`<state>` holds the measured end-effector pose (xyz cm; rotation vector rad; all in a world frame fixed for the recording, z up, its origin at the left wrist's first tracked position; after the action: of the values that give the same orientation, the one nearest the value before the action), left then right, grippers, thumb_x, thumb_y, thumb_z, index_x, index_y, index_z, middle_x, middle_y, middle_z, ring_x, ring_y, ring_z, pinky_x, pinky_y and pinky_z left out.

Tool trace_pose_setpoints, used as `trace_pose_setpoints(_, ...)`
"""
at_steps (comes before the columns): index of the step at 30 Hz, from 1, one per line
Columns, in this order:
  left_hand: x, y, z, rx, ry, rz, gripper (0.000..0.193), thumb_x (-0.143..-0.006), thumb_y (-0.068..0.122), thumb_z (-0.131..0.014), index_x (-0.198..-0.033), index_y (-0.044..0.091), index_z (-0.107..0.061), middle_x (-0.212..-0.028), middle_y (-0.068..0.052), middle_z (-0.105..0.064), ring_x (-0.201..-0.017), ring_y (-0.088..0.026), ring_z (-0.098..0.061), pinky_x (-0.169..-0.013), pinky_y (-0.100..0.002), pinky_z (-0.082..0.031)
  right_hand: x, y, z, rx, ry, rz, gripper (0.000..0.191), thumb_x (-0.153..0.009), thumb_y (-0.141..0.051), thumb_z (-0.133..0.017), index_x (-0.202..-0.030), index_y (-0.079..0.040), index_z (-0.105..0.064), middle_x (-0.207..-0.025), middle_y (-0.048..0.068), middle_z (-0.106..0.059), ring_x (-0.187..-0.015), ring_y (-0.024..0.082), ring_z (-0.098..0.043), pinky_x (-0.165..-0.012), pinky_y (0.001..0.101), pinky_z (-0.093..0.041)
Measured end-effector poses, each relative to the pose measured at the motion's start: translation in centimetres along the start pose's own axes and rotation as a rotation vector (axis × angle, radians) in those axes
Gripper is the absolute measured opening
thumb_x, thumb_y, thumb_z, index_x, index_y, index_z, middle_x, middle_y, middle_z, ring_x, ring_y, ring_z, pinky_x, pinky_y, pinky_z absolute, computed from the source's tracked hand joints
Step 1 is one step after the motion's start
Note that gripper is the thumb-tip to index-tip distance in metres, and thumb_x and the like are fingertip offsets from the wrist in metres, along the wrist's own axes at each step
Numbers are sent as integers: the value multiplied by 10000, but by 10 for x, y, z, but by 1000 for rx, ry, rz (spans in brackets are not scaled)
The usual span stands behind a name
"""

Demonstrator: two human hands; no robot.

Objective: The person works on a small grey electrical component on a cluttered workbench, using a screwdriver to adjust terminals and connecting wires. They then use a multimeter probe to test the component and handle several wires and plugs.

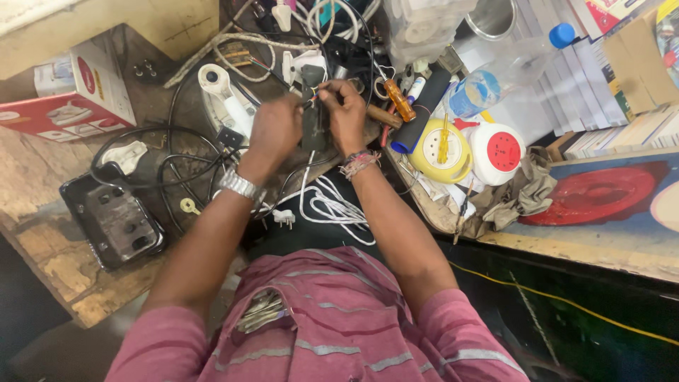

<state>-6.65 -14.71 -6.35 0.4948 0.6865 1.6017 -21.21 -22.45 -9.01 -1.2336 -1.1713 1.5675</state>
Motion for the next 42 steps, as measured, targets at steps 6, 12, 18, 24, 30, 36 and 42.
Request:
trace_pose_setpoints(6,-23,2,22,4,205,-255,350,-907,67,-619,-1243,81,-716,-1022,-248,-655,-846,-456,-650,-695,-539,-505,1,-2,3,200,-46,69,112,-890,5,-722,-998,-23,-735,-955,38,-672,-913,146,-633,-856,265,-498)
trace_pose_setpoints(12,-45,-12,23,-53,-55,-277,139,-926,184,-649,-1006,94,-720,-1000,-176,-680,-942,-414,-669,-808,-529,-509,7,-4,2,216,-70,147,100,-903,-16,-728,-1002,-32,-734,-1020,72,-687,-1008,194,-656,-920,302,-504)
trace_pose_setpoints(18,-45,-30,11,70,43,-335,102,-946,78,-618,-975,-9,-661,-971,-230,-657,-902,-469,-635,-797,-533,-492,11,-8,-5,256,-72,102,240,-904,-36,-734,-1143,-58,-735,-1073,60,-686,-1017,178,-645,-908,288,-510)
trace_pose_setpoints(24,-56,-43,9,445,-148,17,95,-971,34,-619,-1025,-37,-652,-807,-156,-720,-696,-235,-731,-610,-341,-570,9,-3,-10,164,-69,-73,327,-890,-36,-756,-1214,-64,-724,-1003,21,-742,-883,105,-663,-816,259,-543)
trace_pose_setpoints(30,-62,-50,10,628,-209,87,127,-950,-51,-596,-1048,-59,-678,-869,-97,-730,-734,-135,-737,-635,-272,-605,10,4,-14,24,-32,-172,295,-893,-34,-746,-1186,-60,-723,-982,-7,-741,-833,57,-658,-746,234,-549)
trace_pose_setpoints(36,-61,-50,11,649,-220,52,166,-963,-59,-582,-1075,-59,-705,-859,-95,-722,-743,-128,-733,-662,-260,-617,11,-4,-13,273,-10,-35,290,-883,-60,-767,-1171,-86,-754,-995,52,-729,-835,139,-636,-764,289,-524)
trace_pose_setpoints(42,-60,-47,13,621,-232,91,147,-951,-64,-597,-1050,-65,-706,-858,-110,-735,-711,-132,-723,-635,-257,-587,9,-17,-23,448,-23,227,296,-842,-129,-799,-1130,-81,-753,-1040,122,-673,-998,282,-661,-887,373,-523)
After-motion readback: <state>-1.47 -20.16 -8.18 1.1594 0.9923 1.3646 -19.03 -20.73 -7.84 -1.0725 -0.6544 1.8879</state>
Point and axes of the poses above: each hand's wrist, its own x-axis away from the middle knuckle, its own z-axis out of the back of the hand, y = z × x, the point moved 2 cm from there along -x, towards the middle knuckle
